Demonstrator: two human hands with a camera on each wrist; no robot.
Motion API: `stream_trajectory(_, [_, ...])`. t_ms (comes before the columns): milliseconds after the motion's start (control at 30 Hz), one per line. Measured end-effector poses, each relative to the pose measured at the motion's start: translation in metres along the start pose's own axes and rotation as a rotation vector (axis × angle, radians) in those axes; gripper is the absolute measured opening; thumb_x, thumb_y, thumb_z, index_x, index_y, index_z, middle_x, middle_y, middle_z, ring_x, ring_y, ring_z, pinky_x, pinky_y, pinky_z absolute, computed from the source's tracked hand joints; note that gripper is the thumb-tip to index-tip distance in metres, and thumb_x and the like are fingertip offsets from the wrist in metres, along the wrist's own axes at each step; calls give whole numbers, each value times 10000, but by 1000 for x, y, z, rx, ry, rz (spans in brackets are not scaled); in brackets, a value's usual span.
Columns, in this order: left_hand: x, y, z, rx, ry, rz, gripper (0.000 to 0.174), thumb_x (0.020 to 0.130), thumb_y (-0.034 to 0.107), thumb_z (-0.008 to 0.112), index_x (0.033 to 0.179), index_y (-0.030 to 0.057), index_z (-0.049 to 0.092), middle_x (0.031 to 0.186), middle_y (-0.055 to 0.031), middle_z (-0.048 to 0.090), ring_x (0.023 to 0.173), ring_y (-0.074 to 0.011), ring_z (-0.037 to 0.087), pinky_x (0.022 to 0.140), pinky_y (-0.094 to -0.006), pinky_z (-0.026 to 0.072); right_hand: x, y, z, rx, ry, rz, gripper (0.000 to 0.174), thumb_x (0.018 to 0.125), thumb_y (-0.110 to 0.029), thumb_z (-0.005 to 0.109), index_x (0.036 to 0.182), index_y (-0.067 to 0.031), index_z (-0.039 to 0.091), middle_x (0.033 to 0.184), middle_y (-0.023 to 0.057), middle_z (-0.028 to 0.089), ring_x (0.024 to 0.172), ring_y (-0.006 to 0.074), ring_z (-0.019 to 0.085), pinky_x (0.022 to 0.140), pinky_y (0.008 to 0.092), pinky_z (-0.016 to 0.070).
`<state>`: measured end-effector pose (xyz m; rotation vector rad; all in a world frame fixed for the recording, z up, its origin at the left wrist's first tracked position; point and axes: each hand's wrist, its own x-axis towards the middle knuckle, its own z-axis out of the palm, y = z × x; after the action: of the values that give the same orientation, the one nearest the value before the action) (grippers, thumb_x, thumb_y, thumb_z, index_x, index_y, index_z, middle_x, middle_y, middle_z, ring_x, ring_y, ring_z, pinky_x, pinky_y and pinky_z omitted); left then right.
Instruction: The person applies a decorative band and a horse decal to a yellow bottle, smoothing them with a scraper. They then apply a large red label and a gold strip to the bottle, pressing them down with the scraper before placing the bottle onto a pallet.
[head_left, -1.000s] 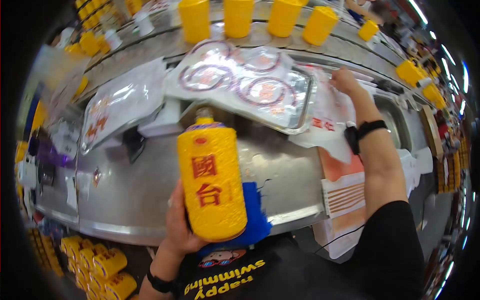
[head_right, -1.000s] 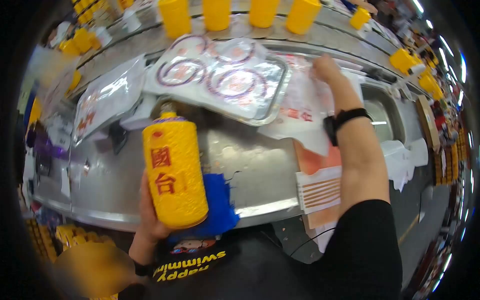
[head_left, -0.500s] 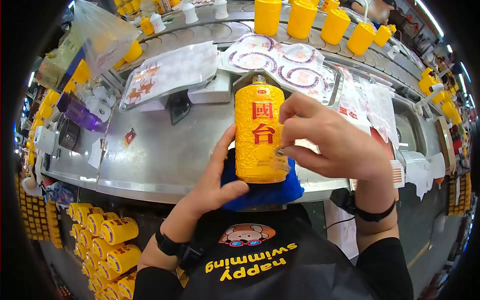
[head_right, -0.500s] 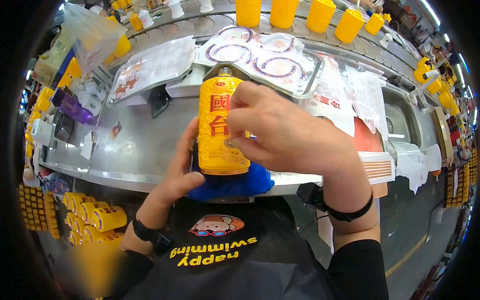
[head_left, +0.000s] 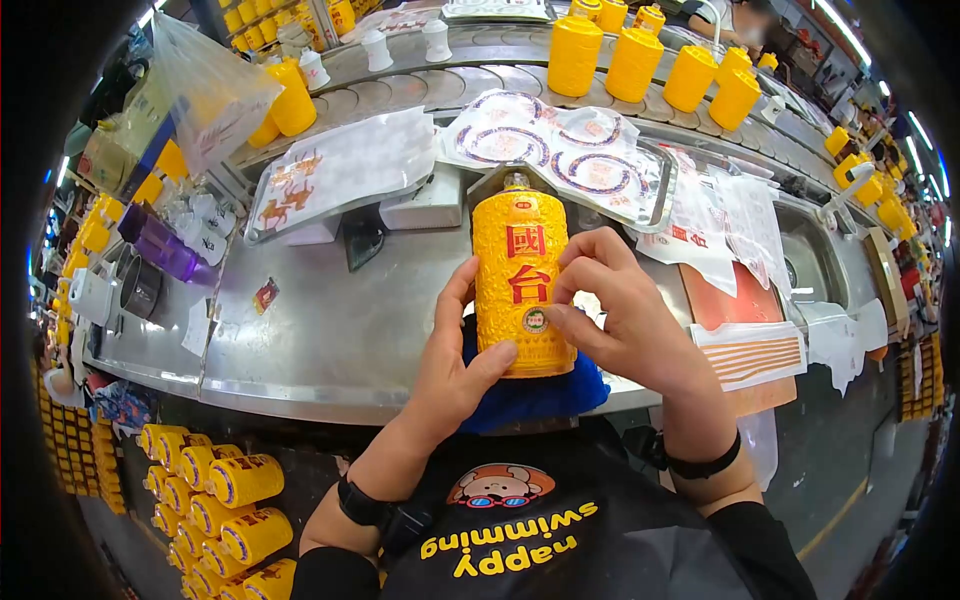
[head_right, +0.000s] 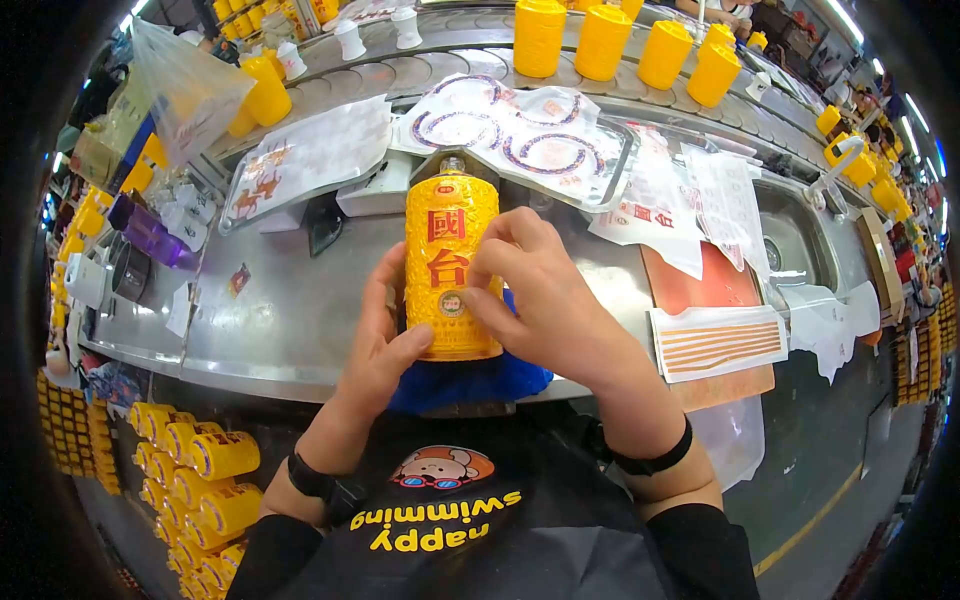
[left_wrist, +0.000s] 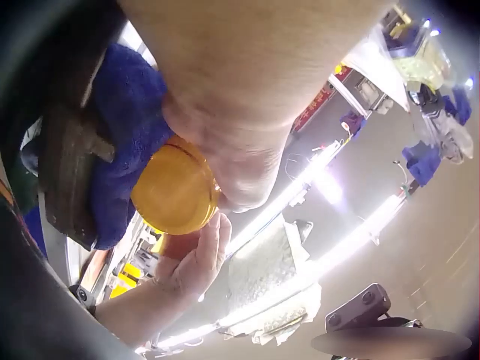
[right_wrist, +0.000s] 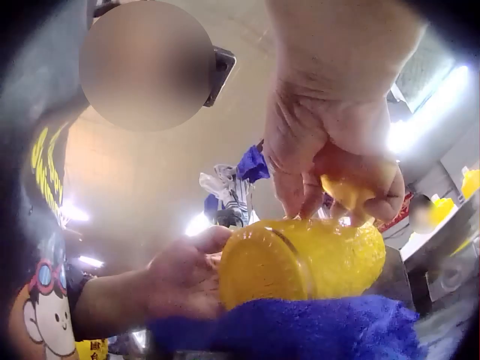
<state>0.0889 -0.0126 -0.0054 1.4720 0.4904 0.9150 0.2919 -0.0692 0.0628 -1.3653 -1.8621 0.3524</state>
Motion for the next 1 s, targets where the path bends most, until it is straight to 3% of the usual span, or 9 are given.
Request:
stream_trajectory(133, [1,5,1,-53,1,-23,821,886,267,656,1501,-16,192,1461,-203,340,1390,-286,315,1166,-389,221,-12,-1,8,205,72,215,183,865,-143,704,913,-31,568,1105,168,490,1099,333,501,942,370,423])
stream_trajectory(267, [1,-1,1,46,3,3,832,888,270,659,1505,-11,177,1470,-203,327,1399,-286,300,1171,-389,210,-26,6,21,232,100,236,277,876,-213,732,974,-45,535,1167,172,445,1099,313,491,944,354,419])
stream_trajectory(467, [1,-1,1,7,2,-3,844,889,278,667,1510,-5,171,1487,-191,305,1405,-284,291,1174,-392,204,-30,10,26,305,97,288,295,879,-229,733,992,-62,519,1198,154,421,1040,251,481,851,312,446])
stream_trajectory(633, [0,-2,0,-9,-5,-3,852,888,282,672,1517,4,169,1484,-182,316,1404,-279,292,1173,-393,204,-33,10,23,411,77,345,292,891,-248,726,1000,-73,518,1205,114,406,814,125,450,689,237,429])
stream_trajectory(733, [-1,-3,-1,-31,-11,6,854,891,286,674,1520,8,168,1481,-180,325,1403,-276,295,1171,-390,204,-37,15,26,436,97,287,301,894,-260,726,1012,-79,516,1207,99,403,727,86,402,641,215,400])
stream_trajectory(1000, [0,-2,-1,-16,-12,17,831,908,279,661,1524,13,170,1470,-177,335,1385,-268,312,1165,-382,213,-39,21,30,449,111,260,320,891,-271,731,1025,-83,510,1217,89,401,721,78,396,631,212,393])
